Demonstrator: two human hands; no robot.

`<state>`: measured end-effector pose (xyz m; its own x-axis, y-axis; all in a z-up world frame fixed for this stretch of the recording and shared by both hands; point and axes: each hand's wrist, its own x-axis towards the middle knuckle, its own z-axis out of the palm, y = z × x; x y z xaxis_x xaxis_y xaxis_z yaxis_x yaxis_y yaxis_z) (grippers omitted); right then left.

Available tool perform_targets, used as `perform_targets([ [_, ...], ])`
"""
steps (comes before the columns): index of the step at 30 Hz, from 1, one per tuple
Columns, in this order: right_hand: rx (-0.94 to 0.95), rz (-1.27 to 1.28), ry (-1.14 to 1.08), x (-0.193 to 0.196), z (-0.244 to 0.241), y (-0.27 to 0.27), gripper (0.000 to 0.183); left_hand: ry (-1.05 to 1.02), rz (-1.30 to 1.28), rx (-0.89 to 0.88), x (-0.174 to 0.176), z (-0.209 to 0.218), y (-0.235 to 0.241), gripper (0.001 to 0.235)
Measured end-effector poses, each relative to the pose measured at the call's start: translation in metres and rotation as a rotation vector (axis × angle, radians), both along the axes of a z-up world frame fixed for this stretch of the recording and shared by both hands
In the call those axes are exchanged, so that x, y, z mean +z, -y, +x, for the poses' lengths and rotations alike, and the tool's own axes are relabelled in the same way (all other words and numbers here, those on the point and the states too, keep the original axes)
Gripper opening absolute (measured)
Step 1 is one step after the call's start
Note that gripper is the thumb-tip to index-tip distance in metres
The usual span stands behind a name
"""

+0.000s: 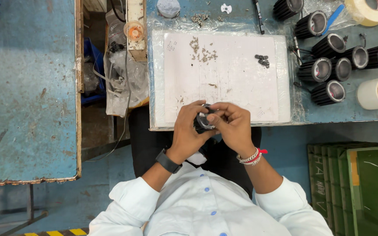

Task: The person assembles LED light fixtures by inserting components into the fixture housing, using an electric screwdriver to secure screws, and attaching small plastic covers to the assembly.

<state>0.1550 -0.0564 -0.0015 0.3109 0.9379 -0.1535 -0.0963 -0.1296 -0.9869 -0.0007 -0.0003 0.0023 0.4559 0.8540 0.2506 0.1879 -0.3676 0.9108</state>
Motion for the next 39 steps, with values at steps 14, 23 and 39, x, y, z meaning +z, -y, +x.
perform_targets([
  [14,0.088,0.141,0.332,0.02,-0.002,-0.004,0.016,0.119,-0.158,-0.003,-0.001,-0.01,-0.004,0.022],
  [23,0.09,0.177,0.498,0.029,-0.003,-0.001,0.014,-0.07,0.007,-0.033,0.018,-0.017,-0.008,0.011],
  [39,0.204,0.103,0.229,0.016,0.013,0.001,0.018,0.173,-0.276,-0.115,-0.008,-0.019,-0.007,0.007],
])
